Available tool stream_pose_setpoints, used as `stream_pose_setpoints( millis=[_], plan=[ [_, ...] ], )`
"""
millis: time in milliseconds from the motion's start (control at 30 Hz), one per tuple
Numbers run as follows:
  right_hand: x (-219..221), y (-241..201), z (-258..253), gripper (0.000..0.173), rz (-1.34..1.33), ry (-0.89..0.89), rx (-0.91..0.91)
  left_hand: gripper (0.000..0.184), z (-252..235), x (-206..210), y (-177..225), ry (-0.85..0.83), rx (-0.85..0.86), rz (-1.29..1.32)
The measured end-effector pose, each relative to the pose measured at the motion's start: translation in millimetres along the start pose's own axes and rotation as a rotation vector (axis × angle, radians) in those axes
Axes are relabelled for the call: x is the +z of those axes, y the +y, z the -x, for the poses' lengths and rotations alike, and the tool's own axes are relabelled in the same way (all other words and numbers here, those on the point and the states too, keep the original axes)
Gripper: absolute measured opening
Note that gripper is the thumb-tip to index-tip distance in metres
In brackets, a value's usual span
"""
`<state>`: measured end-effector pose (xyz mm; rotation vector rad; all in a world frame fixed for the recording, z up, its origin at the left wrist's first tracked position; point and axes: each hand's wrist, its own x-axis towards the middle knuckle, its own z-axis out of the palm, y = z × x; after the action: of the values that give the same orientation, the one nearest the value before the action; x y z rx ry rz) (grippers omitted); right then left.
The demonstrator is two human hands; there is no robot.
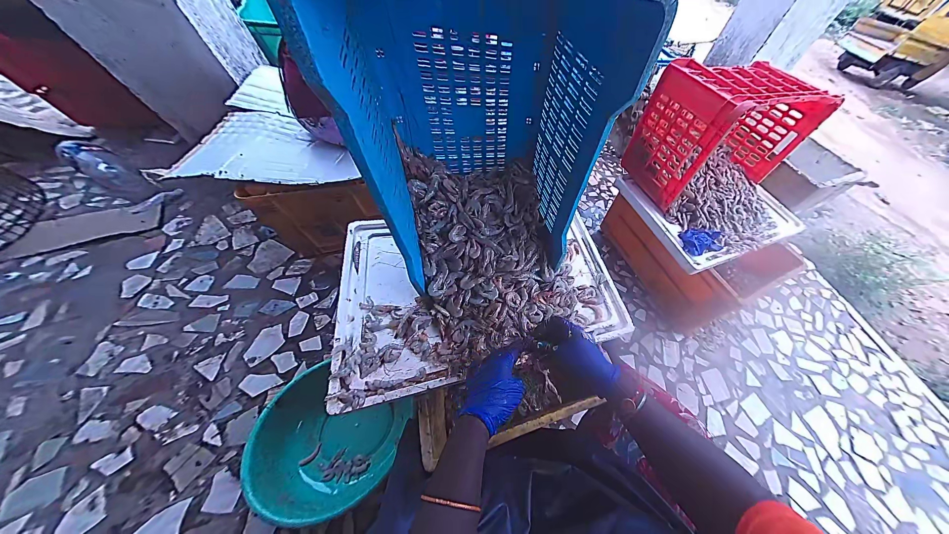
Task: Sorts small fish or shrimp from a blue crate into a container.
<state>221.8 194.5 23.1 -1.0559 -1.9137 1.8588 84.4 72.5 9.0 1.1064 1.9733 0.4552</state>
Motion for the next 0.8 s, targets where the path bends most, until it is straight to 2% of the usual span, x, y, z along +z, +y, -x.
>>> stream_pose_setpoints(
  millis=[67, 133, 267, 367, 433, 500, 567, 667, 733, 800],
  plan=[
    [2.5, -2.4, 0.8, 0.033, 0.089, -0.006, -0.032, 0.052, 1.1, 1.9, 4.9, -0.012, 0.034, 0.107],
    [4.3, -5.3, 1.7, 0.031, 0.174, 0.007, -0.046, 0.042, 3.6, 4.2, 10.7, 0.004, -0.001, 0.134],
    [2.0, -11.2, 4.0, 0.031, -0.031, 0.031, 0.003, 0.042, 6.7, -0.8, 15.3, 0.061, -0.123, 0.058],
    [-6.3, -9.1, 4.0, 0.027, -0.116, 0.075, 0.008, 0.052, 5.1, -2.3, 6.2, 0.123, -0.145, 0.081],
    [-15.3, 4.7, -1.6, 0.030, 0.105, 0.034, 0.016, 0.058, 5.4, -2.8, 3.8, 0.178, -0.120, 0.132],
    [-16.6, 10.4, -0.5, 0.038, 0.389, -0.107, 0.033, 0.050, 7.0, 0.0, 6.1, 0.244, -0.090, 0.163],
    [-5.2, 16.5, 0.8, 0.045, 0.491, -0.213, -0.018, 0.042, 7.0, 5.3, 8.6, 0.320, -0.055, 0.191],
    [19.1, 30.8, 1.9, 0.048, 0.537, -0.159, -0.038, 0.038, -1.3, 19.3, 2.7, 0.456, 0.027, 0.202],
    [32.6, 38.5, 3.6, 0.049, 0.559, -0.091, -0.116, 0.037, -6.1, 23.8, -2.1, 0.470, 0.065, 0.230],
    [38.5, 42.6, 4.2, 0.043, 0.612, -0.055, -0.216, 0.032, -3.2, 23.8, -0.8, 0.488, 0.054, 0.381]
  ],
)
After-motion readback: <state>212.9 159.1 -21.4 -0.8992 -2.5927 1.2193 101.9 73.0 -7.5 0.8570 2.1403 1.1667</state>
